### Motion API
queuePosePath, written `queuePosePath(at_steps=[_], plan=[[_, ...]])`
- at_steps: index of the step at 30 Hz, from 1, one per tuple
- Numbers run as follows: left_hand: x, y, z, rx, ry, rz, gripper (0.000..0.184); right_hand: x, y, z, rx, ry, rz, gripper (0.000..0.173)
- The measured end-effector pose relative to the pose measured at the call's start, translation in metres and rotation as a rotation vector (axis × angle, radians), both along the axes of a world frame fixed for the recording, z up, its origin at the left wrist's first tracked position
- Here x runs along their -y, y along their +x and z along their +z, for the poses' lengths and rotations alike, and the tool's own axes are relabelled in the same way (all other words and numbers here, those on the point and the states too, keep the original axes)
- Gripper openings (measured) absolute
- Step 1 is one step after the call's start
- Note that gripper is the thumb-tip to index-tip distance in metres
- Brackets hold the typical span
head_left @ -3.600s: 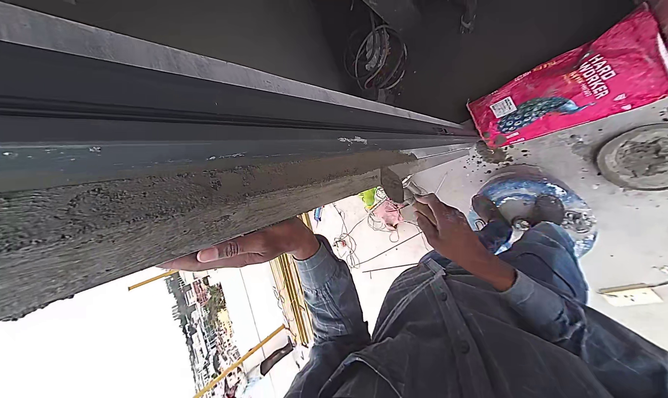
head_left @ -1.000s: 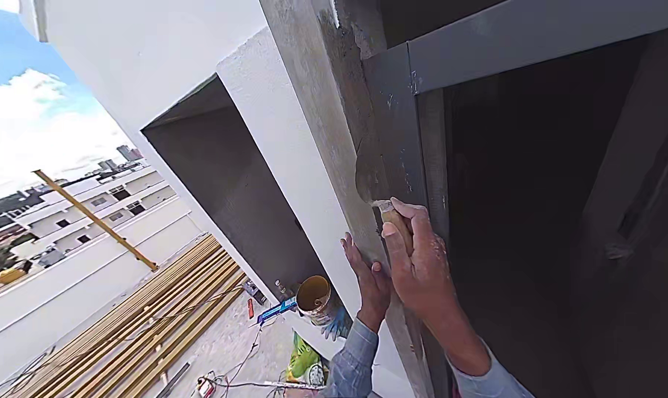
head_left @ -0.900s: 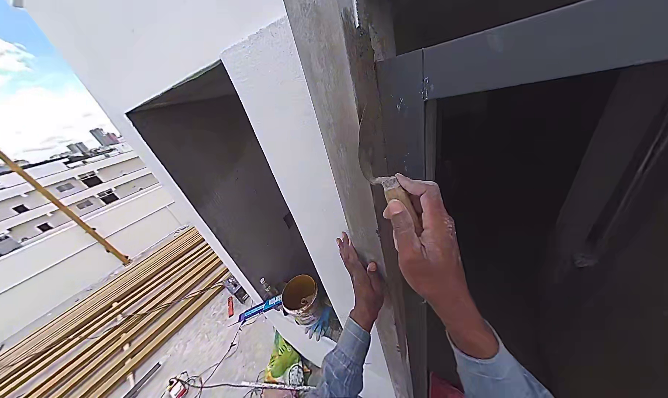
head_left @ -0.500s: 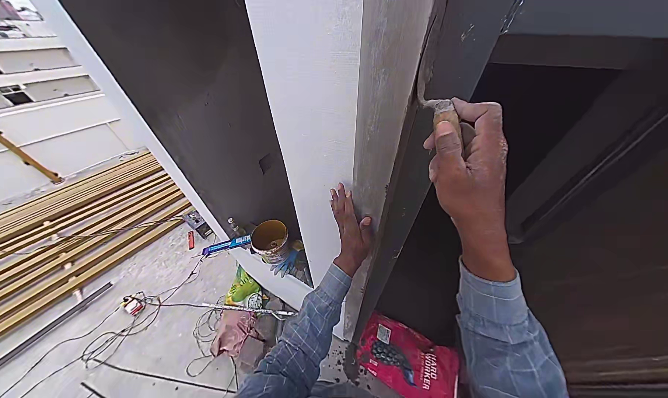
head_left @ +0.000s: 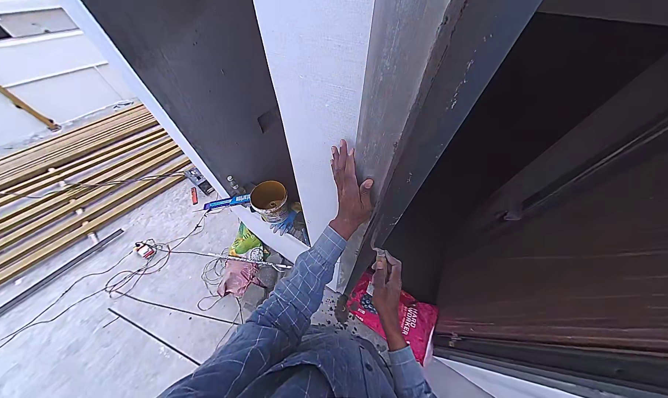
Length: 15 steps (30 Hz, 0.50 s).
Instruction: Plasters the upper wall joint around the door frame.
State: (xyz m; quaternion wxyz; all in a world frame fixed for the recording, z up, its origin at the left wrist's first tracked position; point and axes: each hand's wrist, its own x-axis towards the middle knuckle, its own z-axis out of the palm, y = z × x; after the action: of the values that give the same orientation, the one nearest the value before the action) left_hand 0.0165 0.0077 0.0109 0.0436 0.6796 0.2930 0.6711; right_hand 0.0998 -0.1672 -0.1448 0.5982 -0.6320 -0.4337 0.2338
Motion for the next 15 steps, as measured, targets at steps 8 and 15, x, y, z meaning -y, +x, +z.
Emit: queuePosePath(at_steps=[8, 15], plan=[[0.013, -0.004, 0.001, -0.036, -0.054, -0.009, 0.082, -0.042, 0.020, 0.236, 0.287, 0.394, 0.068, 0.042], [0.011, -0.006, 0.000, -0.048, -0.048, -0.044, 0.084, -0.044, -0.001, 0.179, 0.232, 0.297, -0.024, 0.041]])
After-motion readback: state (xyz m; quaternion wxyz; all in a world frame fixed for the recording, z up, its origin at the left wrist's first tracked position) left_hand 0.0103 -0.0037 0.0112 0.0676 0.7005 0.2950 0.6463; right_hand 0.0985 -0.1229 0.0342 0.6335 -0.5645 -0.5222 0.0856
